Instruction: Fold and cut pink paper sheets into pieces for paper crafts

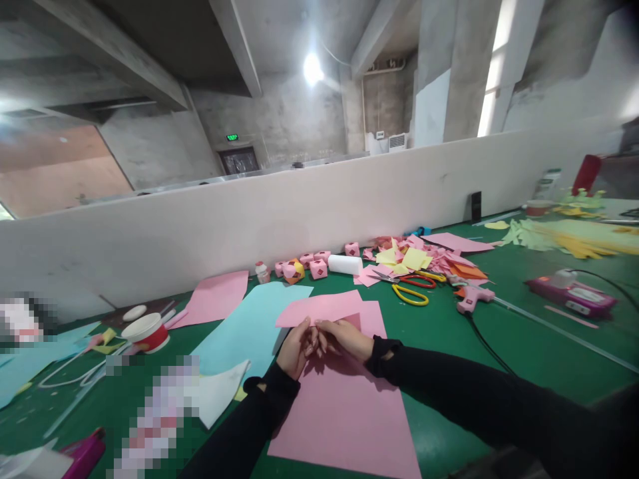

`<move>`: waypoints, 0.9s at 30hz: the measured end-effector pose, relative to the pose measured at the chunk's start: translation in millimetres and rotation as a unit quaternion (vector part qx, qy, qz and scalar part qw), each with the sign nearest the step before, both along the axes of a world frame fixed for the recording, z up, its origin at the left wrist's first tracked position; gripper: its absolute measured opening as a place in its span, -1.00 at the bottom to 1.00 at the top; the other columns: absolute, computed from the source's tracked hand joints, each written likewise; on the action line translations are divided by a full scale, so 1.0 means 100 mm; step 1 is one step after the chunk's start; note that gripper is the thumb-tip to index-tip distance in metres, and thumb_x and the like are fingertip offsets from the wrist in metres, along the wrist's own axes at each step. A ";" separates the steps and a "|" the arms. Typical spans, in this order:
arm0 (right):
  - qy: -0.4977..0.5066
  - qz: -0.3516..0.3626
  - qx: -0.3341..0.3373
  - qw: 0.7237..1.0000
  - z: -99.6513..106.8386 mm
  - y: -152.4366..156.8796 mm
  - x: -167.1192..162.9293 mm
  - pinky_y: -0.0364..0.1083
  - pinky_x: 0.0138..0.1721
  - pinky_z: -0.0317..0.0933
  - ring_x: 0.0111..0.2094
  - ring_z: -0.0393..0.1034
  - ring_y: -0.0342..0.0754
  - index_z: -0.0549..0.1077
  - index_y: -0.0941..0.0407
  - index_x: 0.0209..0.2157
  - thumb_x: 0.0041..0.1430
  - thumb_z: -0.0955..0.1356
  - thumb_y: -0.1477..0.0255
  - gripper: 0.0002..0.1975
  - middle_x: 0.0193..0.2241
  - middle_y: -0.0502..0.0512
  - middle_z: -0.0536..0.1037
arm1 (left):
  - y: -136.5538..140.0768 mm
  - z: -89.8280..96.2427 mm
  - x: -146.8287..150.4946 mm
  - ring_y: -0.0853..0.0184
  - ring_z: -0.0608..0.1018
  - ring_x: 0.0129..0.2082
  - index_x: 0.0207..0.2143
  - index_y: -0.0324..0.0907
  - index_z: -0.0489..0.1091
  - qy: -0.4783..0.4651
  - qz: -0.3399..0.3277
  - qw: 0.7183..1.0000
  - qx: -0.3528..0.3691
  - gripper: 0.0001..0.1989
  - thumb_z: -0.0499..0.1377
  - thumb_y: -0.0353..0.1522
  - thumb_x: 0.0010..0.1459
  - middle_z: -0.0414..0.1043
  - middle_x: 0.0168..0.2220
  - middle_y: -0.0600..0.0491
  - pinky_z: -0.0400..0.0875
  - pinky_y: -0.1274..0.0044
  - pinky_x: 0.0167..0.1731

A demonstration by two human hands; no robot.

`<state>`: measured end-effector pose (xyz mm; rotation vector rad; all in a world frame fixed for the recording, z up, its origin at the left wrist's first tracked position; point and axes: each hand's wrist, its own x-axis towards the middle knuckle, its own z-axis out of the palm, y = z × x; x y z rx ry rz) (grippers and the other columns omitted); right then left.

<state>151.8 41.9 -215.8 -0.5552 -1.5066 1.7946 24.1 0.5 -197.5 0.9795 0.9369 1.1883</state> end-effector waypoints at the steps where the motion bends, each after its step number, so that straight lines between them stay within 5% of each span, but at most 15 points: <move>1: 0.002 0.001 -0.007 1.000 0.00 0.00 0.01 -0.19 -0.68 -0.10 -0.75 0.10 -0.25 0.38 0.20 -0.71 0.18 0.24 0.15 -0.47 -0.75 0.05 0.38 | 0.00 0.01 0.00 0.42 0.35 -0.73 -0.76 -0.19 0.22 -0.002 0.000 1.000 -0.001 -0.43 0.11 0.02 0.10 0.11 -0.81 0.13 0.22 0.59 -0.62; 7: 0.004 -0.039 -0.041 0.998 0.00 0.03 0.05 -0.20 -0.70 -0.16 -0.79 0.01 -0.24 0.31 0.16 -0.78 0.21 0.18 0.22 -0.46 -0.88 -0.04 0.18 | 0.00 0.05 0.00 0.42 0.30 -0.74 -0.77 -0.17 0.20 -0.034 0.006 0.999 0.000 -0.40 0.06 0.06 0.11 0.00 -0.83 0.17 0.27 0.55 -0.58; 14: -0.016 -0.026 -0.003 1.000 0.05 0.00 0.03 -0.19 -0.70 -0.18 -0.78 0.03 -0.25 0.33 0.18 -0.78 0.18 0.23 0.02 -0.37 -0.85 -0.01 0.24 | -0.03 0.00 0.00 0.45 0.29 -0.76 -0.75 -0.19 0.24 0.027 -0.009 1.000 0.014 -0.43 0.10 0.06 0.07 0.31 -0.73 0.04 0.15 0.58 -0.69; 23: 0.003 -0.026 -0.022 0.999 0.02 0.01 0.03 -0.18 -0.68 -0.16 -0.79 0.05 -0.24 0.39 0.18 -0.76 0.19 0.18 -0.01 -0.33 -0.87 -0.02 0.20 | -0.01 0.03 0.03 0.43 0.31 -0.77 -0.78 -0.18 0.20 0.002 -0.007 1.000 0.016 -0.38 0.05 0.08 0.09 0.13 -0.82 0.11 0.21 0.58 -0.68; 27: 0.034 -0.035 -0.044 0.998 0.02 0.00 0.03 -0.18 -0.67 -0.13 -0.77 0.06 -0.24 0.38 0.18 -0.78 0.19 0.20 0.01 -0.34 -0.85 -0.01 0.23 | 0.00 0.02 0.03 0.44 0.30 -0.76 -0.76 -0.19 0.21 -0.007 0.000 1.000 0.021 -0.40 0.06 0.07 0.09 0.20 -0.77 0.09 0.20 0.58 -0.69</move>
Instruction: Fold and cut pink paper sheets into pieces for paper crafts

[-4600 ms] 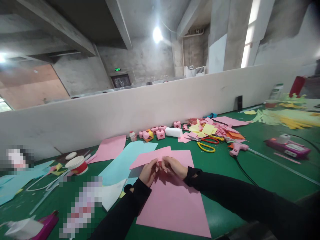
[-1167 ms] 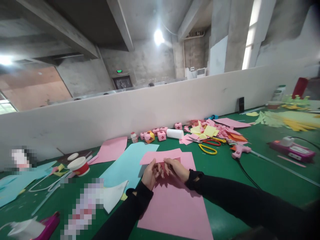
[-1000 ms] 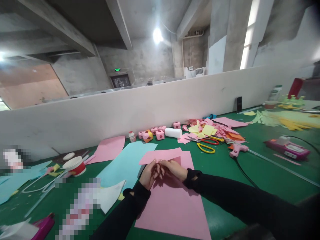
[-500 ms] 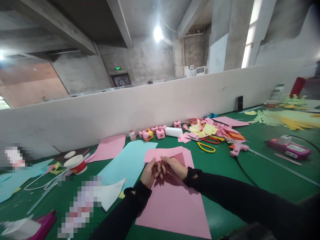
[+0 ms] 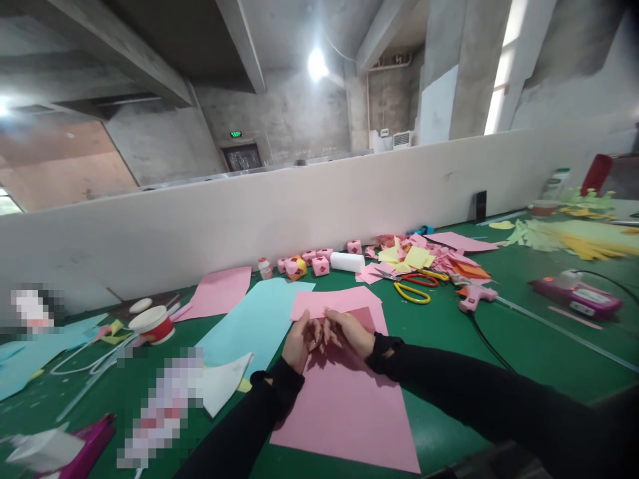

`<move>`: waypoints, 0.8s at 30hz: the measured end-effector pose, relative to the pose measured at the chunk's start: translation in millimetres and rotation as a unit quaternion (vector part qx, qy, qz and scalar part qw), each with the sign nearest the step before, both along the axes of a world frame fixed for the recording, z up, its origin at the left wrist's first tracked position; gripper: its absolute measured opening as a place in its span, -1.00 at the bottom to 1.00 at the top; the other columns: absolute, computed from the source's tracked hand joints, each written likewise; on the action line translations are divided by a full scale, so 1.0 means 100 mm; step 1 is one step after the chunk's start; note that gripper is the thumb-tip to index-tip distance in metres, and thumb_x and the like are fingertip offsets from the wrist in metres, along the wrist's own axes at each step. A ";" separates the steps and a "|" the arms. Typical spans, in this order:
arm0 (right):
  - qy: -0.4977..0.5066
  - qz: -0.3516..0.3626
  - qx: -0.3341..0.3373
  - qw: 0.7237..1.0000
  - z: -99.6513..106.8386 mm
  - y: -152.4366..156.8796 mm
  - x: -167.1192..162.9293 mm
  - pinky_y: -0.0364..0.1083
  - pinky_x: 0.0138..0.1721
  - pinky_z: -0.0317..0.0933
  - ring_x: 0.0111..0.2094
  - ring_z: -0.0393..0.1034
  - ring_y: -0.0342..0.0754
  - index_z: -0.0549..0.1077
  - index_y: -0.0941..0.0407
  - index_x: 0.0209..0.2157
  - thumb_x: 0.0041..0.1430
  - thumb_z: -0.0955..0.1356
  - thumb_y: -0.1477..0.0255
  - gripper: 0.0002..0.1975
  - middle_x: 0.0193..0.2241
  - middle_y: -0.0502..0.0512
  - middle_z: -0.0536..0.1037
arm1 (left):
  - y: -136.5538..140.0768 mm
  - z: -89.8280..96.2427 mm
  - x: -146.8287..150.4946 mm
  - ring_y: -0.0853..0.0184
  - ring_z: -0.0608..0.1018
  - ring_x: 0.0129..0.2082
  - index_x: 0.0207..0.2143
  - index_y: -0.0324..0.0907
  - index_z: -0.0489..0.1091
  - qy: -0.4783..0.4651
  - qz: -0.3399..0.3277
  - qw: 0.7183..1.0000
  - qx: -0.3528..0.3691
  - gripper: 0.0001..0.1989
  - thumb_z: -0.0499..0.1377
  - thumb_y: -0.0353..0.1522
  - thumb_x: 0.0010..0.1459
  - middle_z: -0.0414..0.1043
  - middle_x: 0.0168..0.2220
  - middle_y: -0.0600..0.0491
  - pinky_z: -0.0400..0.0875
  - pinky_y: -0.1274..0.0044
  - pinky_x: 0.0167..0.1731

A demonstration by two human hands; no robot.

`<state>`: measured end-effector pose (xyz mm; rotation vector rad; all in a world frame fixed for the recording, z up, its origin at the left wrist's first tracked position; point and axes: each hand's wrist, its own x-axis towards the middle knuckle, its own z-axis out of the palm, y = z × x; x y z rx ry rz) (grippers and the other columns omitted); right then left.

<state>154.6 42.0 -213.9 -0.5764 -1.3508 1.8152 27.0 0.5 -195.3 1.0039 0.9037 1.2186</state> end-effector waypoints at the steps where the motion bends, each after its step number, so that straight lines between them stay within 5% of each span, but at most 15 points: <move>1: 0.008 -0.011 -0.010 1.000 -0.01 0.01 0.00 -0.19 -0.66 -0.13 -0.77 0.05 -0.24 0.38 0.18 -0.78 0.18 0.21 0.02 -0.35 -0.85 -0.01 0.23 | 0.00 0.00 0.00 0.44 0.29 -0.76 -0.76 -0.18 0.21 -0.004 0.004 1.000 0.004 -0.41 0.06 0.06 0.10 0.17 -0.79 0.11 0.21 0.57 -0.69; 5: 0.025 -0.032 -0.031 0.999 -0.04 0.03 0.02 -0.20 -0.66 -0.11 -0.76 0.04 -0.26 0.40 0.19 -0.76 0.19 0.21 0.06 -0.38 -0.84 -0.03 0.22 | 0.02 -0.03 -0.02 0.42 0.25 -0.78 -0.76 -0.15 0.15 -0.012 0.016 1.000 0.021 -0.44 0.03 0.02 0.12 -0.05 -0.84 0.19 0.24 0.55 -0.67; 16: -0.027 0.032 0.009 0.999 -0.02 0.00 -0.02 -0.17 -0.63 -0.13 -0.73 0.08 -0.23 0.35 0.17 -0.75 0.19 0.23 0.07 -0.41 -0.81 -0.03 0.24 | -0.02 -0.07 0.00 0.46 0.31 -0.77 -0.74 -0.22 0.22 0.047 -0.004 0.998 0.029 -0.43 0.03 -0.01 0.15 0.29 -0.71 0.06 0.11 0.60 -0.76; 24: -0.015 -0.003 -0.057 0.998 0.04 0.03 0.04 -0.18 -0.66 -0.14 -0.77 0.00 -0.25 0.34 0.17 -0.79 0.19 0.19 0.18 -0.44 -0.86 -0.04 0.19 | 0.02 -0.03 -0.02 0.44 0.30 -0.76 -0.73 -0.18 0.18 0.007 0.037 0.999 0.013 -0.46 0.05 0.00 0.12 0.08 -0.79 0.17 0.22 0.59 -0.67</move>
